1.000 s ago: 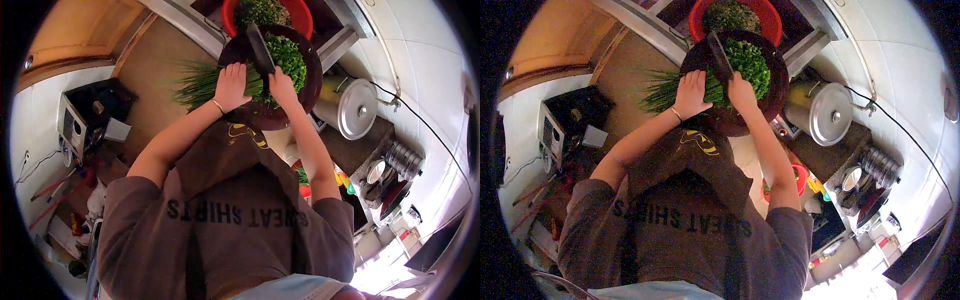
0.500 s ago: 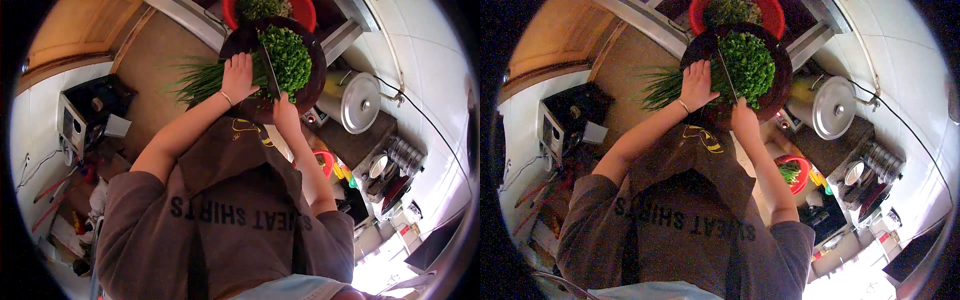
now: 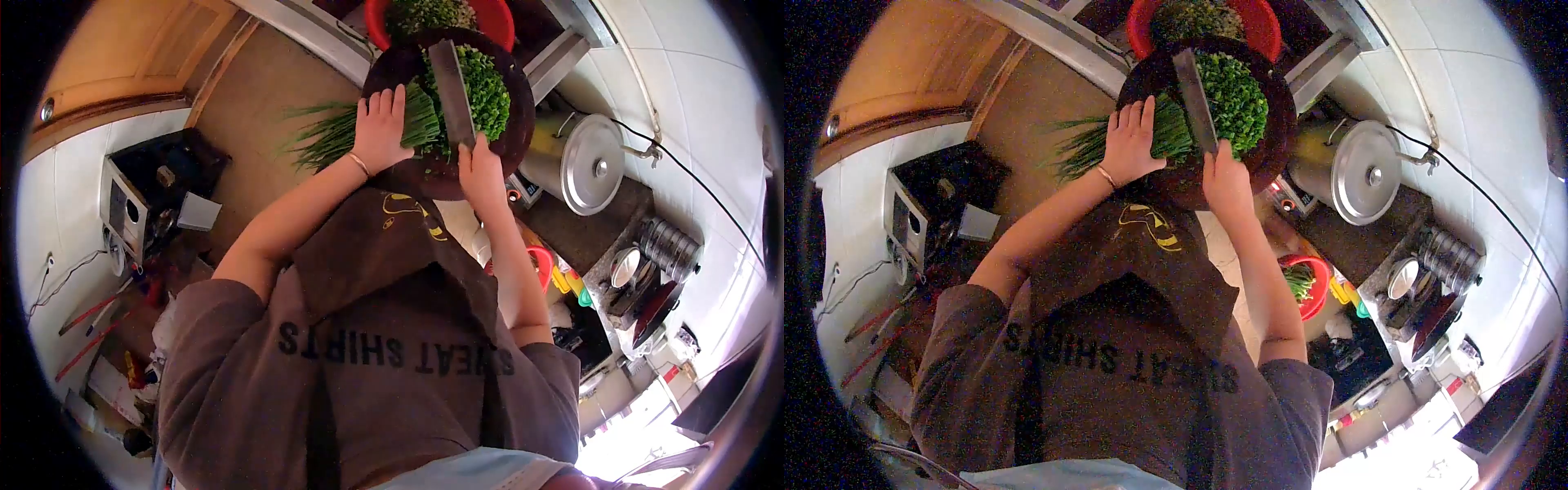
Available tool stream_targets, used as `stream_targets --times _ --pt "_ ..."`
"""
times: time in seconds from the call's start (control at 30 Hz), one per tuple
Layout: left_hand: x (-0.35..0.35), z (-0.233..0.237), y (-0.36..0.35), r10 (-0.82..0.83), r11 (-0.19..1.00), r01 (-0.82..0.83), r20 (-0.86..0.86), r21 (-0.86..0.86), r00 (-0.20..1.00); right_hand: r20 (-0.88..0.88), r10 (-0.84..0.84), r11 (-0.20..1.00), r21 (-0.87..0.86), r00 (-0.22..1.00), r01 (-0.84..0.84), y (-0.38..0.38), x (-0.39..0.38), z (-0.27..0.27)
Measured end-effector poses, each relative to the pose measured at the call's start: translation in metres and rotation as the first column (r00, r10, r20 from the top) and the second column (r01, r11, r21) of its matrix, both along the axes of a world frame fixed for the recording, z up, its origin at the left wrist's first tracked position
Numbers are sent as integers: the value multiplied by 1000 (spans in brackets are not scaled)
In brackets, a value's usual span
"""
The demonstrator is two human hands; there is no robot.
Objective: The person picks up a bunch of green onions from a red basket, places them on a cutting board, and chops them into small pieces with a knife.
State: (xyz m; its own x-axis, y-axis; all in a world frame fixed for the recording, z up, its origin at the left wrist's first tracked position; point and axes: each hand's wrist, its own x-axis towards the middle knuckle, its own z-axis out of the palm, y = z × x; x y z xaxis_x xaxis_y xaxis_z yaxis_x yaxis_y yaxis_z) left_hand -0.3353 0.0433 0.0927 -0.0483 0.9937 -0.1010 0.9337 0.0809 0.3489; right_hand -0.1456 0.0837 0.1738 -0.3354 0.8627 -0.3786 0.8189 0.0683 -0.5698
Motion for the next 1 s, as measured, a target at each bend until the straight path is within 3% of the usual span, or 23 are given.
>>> stream_targets --times 0.1,0.2,0.4,0.53,0.6,0.8,0.9,1.0 --pt "2 -2 2 -7 1000 7 3 -9 1000 119 67 998 6 991 -68 -28 13 -10" --pt "3 1 5 -27 999 27 -22 -33 999 259 50 997 -70 965 -33 -37 10 -42" --pt "9 -12 5 -21 996 28 -85 87 996 133 27 989 143 991 -46 16 -44 -99" --pt "8 -4 6 -24 999 29 -102 46 995 20 66 984 165 998 -68 44 -40 -92" --pt "6 -3 5 -26 1000 26 -55 2 998 65 37 988 148 997 -47 37 -25 -88" --pt "0 0 8 -56 998 56 -54 2 997 14 -53 998 38 998 53 -9 -10 -15" --pt "1 -2 7 -55 998 54 -28 -14 998 164 -24 999 -43 986 31 -35 -8 -18" --pt "-2 -5 10 -64 997 65 -26 33 998 174 -17 1000 -12 985 20 -45 -7 -48"
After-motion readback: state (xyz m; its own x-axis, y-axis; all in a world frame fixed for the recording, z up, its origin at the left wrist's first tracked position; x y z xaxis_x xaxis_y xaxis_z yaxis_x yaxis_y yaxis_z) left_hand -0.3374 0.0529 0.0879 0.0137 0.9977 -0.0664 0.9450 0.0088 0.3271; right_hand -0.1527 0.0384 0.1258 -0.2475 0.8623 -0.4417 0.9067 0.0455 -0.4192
